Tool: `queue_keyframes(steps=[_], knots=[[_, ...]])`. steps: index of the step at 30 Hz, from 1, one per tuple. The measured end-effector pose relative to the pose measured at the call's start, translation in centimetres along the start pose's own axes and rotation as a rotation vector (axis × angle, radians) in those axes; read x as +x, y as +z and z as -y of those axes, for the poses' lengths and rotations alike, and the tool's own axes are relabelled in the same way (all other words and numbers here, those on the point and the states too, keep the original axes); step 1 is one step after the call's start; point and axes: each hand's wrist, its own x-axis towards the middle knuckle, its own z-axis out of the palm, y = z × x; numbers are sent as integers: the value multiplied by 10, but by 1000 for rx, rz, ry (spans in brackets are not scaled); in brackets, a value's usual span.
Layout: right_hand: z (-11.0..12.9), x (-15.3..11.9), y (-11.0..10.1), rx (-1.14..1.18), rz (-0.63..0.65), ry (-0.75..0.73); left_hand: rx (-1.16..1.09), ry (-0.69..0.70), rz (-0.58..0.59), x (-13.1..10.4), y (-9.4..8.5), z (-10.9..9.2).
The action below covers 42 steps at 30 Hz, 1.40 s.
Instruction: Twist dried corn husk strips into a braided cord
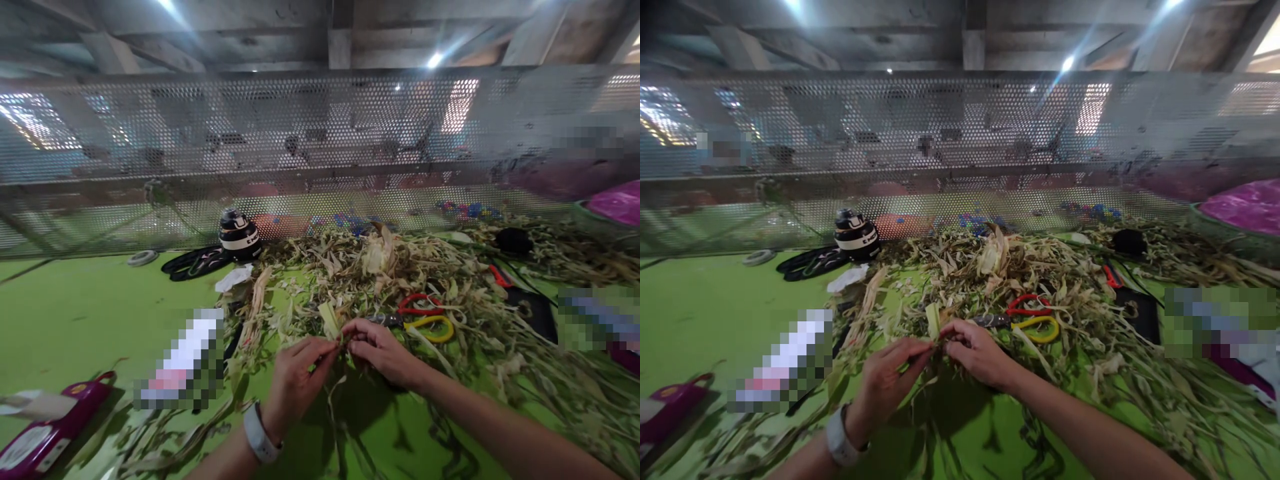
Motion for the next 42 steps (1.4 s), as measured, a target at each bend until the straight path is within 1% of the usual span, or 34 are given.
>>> queue_keyframes(steps=[4,6,10,12,15,17,18,21,23,26,28,31,35,39,42], knots=[[-3,3,-1,48,-54,27,46,30,6,-3,0,5],[-4,4,-1,68,-48,35,59,55,6,-4,1,8],[-6,4,-1,44,48,16,61,78,-1,-3,1,9],[-7,4,-2,19,106,4,58,66,-18,-1,1,8],[-9,4,-2,-8,147,-13,31,35,-20,2,0,5],[-11,4,-1,-41,133,-52,16,15,-3,2,0,3],[-11,4,0,-79,107,-85,14,9,5,2,0,3],[-10,4,1,-219,-13,-182,12,14,-4,0,2,5],[-8,4,1,-250,-73,-187,-1,11,-22,-1,3,8],[-6,4,0,-216,-108,-143,-23,-10,-36,-2,3,10],[-5,4,-2,-172,-86,-106,-27,-11,-37,-2,3,10],[-4,4,-4,-96,9,-38,-24,2,-46,-1,3,8],[-3,4,-4,-62,106,-66,-15,15,-57,1,2,4],[-6,6,-1,-19,103,-59,7,30,-55,-1,4,6],[-7,7,-1,-74,20,-99,8,28,-64,-3,6,10]])
